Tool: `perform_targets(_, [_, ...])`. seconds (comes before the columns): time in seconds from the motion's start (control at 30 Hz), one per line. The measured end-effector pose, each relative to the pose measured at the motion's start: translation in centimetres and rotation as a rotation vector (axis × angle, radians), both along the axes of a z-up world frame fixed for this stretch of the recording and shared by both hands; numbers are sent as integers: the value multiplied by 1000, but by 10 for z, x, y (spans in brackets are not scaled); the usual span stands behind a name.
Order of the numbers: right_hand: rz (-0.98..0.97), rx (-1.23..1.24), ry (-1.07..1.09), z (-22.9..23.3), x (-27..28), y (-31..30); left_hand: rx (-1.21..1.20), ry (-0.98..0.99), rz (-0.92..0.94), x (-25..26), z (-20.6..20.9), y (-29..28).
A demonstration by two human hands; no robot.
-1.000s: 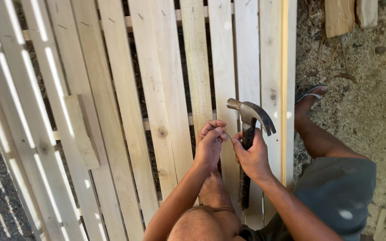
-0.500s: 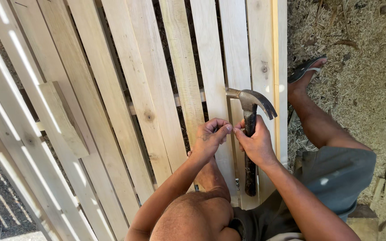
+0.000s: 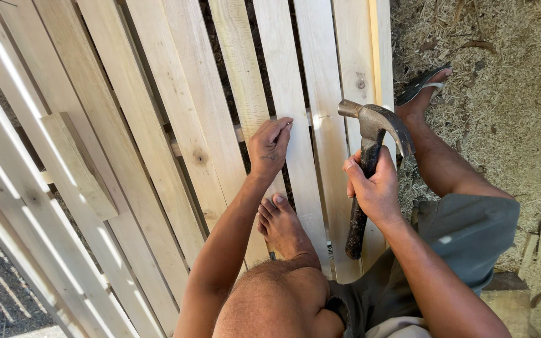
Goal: The person hammers nails into wooden slats with a hammer, picking nails from a wooden box.
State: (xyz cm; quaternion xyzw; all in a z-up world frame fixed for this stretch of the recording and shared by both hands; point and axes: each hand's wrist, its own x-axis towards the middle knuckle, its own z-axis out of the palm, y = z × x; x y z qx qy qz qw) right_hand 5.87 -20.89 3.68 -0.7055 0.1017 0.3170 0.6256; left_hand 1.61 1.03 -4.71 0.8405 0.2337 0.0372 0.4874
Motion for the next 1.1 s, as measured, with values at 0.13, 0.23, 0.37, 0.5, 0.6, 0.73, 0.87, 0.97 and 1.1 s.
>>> perform_targets(0.13, [55,-30,-29,6,-3,-1,16,4,-2,1,1,-2])
perform_targets(0.23, [76,-36,-57,8,-5,0,86,-47,-28,0,0,-2])
perform_targets(0.37, [157,-41,-125,4,-11,1,185,-86,-74,-3,-1,-3])
perform_targets(0.5, [333,-174,-529,-5,-18,7,234,-65,-65,-2,-2,-7])
perform_targets(0.6, [455,-289,-418,-16,-17,24,278,-53,-65,-1,-3,-6])
perform_targets(0.73, [488,-373,-426,-14,-13,34,269,-65,-85,-3,-6,-7])
perform_targets(0.87, [358,-260,-687,-1,-16,28,248,-49,-75,-4,-12,-7])
perform_targets(0.97, [398,-292,-625,-1,-22,30,257,-47,-86,-9,-7,-8])
perform_targets(1.1, [542,-447,-406,-19,-10,43,265,-74,-70,-2,-5,-5])
